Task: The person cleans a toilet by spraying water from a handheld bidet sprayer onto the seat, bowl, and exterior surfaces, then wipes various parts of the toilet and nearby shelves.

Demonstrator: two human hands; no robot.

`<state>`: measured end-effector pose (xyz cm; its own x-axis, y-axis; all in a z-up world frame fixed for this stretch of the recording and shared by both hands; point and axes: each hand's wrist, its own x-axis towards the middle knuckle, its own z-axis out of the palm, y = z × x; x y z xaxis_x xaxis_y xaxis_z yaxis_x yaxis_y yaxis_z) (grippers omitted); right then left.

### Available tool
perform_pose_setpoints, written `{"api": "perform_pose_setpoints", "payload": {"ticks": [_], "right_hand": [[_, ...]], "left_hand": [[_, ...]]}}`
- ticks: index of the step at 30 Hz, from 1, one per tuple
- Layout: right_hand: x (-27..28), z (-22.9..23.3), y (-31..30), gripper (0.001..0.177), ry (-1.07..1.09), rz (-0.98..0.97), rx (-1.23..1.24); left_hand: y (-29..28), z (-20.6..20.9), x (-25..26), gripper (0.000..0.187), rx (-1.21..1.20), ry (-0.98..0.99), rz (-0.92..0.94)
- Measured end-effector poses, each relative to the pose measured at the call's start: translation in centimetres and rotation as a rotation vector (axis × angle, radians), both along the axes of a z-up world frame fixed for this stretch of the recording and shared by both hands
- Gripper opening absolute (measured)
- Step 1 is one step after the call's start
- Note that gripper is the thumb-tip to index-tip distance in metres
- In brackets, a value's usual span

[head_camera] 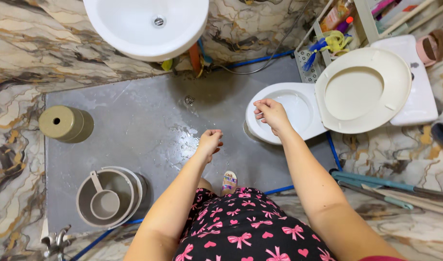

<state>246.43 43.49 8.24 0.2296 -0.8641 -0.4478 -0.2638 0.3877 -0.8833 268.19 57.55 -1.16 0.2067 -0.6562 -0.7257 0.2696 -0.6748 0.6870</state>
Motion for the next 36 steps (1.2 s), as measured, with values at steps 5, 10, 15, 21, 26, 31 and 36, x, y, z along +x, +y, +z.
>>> {"api": "perform_pose_setpoints", "payload": {"ticks": [5,10,15,21,26,31,36], "right_hand": [[2.4,0.1,-4.3,0.025,0.007,-0.041,0.031],[2.3,2.5,-11.2,0.024,0.019,-0.164,-0.012],[-2.2,7.4,-21.9,0.038,0.018,-0.344,-0.278],[-8.7,14.9,-38.0,0.061,0.022,-0.563,-0.382],[-13.6,15.0,-53.1,0.082,0.067,-0.629,-0.360],[-16.1,12.1,-66.2,0.098,0.280,-0.638,-0.559],[-15.3,12.0,-74.3,0.105,0.218,-0.685,-0.572]], "left_hand": [[-6.2,1.2,3.5,0.032,0.017,0.005,-0.035],[-15.7,6.3,7.5,0.030,-0.071,-0.045,-0.169],[-26.6,12.0,8.6,0.027,-0.210,-0.096,-0.270],[-38.6,16.9,4.9,0.026,-0.383,-0.138,-0.382],[-44.7,16.2,1.1,0.025,-0.522,-0.152,-0.396],[-45.4,14.7,-0.2,0.025,-0.439,-0.249,-0.528],[-45.0,15.1,0.9,0.031,-0.243,-0.383,-0.614]]}}
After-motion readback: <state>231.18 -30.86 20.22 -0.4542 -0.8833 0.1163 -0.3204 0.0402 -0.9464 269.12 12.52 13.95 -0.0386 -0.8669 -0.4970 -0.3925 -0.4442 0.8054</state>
